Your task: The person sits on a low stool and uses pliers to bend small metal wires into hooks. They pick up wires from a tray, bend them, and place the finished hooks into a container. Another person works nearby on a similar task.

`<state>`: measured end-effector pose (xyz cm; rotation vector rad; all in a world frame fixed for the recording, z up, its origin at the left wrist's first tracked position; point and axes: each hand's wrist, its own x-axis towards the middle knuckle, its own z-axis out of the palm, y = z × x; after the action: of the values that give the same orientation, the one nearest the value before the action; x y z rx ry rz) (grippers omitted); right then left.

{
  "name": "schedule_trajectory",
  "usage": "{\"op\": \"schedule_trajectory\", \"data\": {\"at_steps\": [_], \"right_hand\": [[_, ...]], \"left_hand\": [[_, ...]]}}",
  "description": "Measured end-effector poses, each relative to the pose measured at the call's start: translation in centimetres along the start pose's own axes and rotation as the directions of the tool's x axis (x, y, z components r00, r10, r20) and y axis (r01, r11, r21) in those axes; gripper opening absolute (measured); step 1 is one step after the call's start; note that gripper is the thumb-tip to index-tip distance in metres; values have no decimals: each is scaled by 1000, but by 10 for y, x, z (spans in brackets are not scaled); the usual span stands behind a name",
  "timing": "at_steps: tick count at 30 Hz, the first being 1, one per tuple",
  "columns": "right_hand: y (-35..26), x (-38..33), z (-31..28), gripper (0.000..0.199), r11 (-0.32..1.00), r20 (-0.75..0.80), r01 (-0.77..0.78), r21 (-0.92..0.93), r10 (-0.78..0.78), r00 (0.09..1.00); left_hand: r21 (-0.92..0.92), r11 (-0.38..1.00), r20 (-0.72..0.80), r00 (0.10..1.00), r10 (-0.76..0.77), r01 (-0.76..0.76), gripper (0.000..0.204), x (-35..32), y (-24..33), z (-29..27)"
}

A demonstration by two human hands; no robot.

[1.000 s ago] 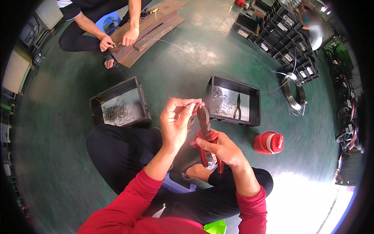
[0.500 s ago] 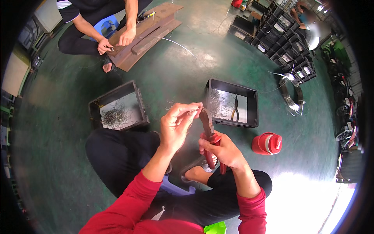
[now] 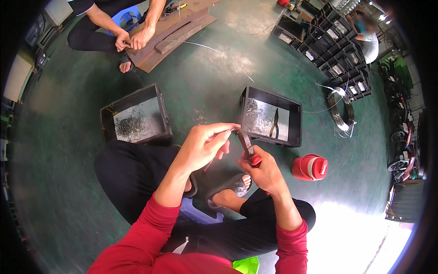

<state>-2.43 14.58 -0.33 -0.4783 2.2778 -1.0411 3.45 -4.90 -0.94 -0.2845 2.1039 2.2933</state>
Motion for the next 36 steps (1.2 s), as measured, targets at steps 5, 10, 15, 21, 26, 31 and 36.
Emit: {"op": "schedule_trajectory", "data": {"at_steps": [5,10,15,21,26,31,36], "right_hand": [[-2,3,5,25,997,-87,47,-55,-52,995],[-3,4,3,23,989,-163,81,-120,-100,981],[1,4,-3,23,982,-154,119,-150,-142,978],[15,10,4,22,972,-200,174,-156,-204,958],[19,14,8,22,977,-219,162,-141,-190,957],[22,17,12,23,980,-231,132,-149,-165,959],[22,20,10,26,972,-255,103,-211,-156,954]], "left_hand": [[-3,999,-50,998,44,-44,27,0,-7,19],[37,997,-159,984,75,-70,26,0,-11,28],[82,996,-160,986,43,-30,25,0,-10,25],[63,998,-186,982,40,-29,23,-1,-14,31],[59,997,-222,973,64,-52,23,0,-18,35],[58,997,-265,962,69,-55,23,1,-23,37],[34,999,-214,976,24,-17,25,4,-23,35]]}}
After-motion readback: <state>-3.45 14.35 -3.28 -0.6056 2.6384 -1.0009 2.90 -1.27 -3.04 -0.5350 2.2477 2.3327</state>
